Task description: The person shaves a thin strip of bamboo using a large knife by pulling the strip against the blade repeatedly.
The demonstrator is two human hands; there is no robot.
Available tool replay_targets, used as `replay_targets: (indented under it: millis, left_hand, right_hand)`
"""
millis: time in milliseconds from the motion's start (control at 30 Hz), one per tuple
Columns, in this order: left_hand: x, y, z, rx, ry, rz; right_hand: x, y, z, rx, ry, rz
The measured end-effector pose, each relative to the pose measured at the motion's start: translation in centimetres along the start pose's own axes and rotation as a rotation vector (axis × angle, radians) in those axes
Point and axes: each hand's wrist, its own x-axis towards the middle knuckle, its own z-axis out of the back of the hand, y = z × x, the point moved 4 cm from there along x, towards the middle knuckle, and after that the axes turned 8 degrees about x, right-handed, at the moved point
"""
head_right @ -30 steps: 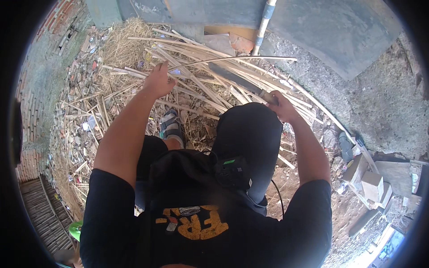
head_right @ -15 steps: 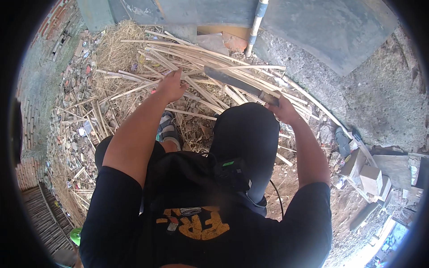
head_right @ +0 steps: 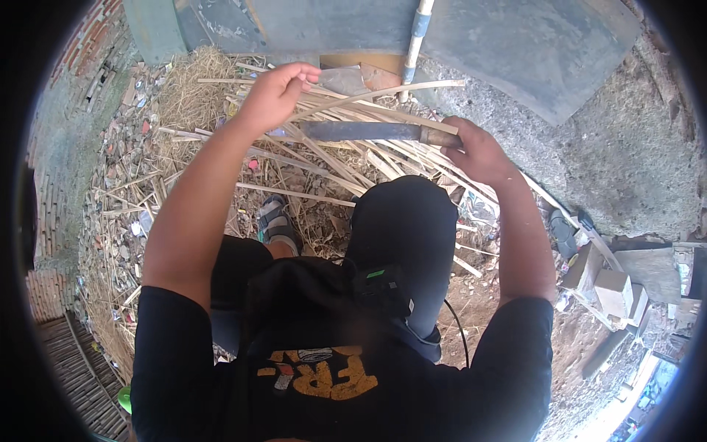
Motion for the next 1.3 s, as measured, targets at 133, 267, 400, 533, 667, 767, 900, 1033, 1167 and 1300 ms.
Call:
replay_targets:
  millis: [133, 267, 400, 533, 667, 767, 900, 1033, 1167, 1300]
  left_hand:
    - [1.7, -4.9, 1.2, 0.053, 0.2, -0.043]
    - [2.0, -11.2, -3.3, 0.192, 0.25, -0.26]
    - [1.9, -13.5, -7.3, 0.317, 0.423, -0.243]
    - [1.4, -13.5, -7.8, 0.31, 0.48, -0.244]
    - [1.7, -13.4, -5.0, 0.301, 0.294, -0.273]
    - [3.6, -13.9, 0.0, 0.241, 0.045, -0.25]
    - [4.1, -15.4, 11.0, 0.242, -0.411, -0.459]
    - [1.2, -17.8, 24.0, -0.123, -0.707, -0.511]
    - [-4.9, -16.1, 28.5, -0.224, -0.949, -0.295]
    - [-13.2, -12.9, 31.4, -0.382, -1.151, -0.028]
  right_hand:
    - [-0.1, 2.2, 0.7, -0.16, -0.029, 0.108]
    - [-0.3, 4.2, 0.9, -0.219, -0.012, 0.173]
    - [-0.7, 7.4, 1.0, -0.255, 0.035, 0.169]
    - [-1.4, 8.3, 1.6, -0.335, 0.082, 0.099]
    - [-2.2, 8.5, 2.5, -0.363, -0.016, 0.115]
    - [-2.7, 7.1, 3.2, -0.327, -0.081, 0.091]
    - [-4.0, 5.8, 4.6, -0.292, -0.132, 0.054]
    - [-4.6, 5.3, 4.8, -0.218, -0.205, 0.032]
    - [-6.3, 3.8, 5.1, -0.097, -0.178, -0.175]
    - [-7.2, 4.0, 5.1, 0.057, -0.216, -0.225]
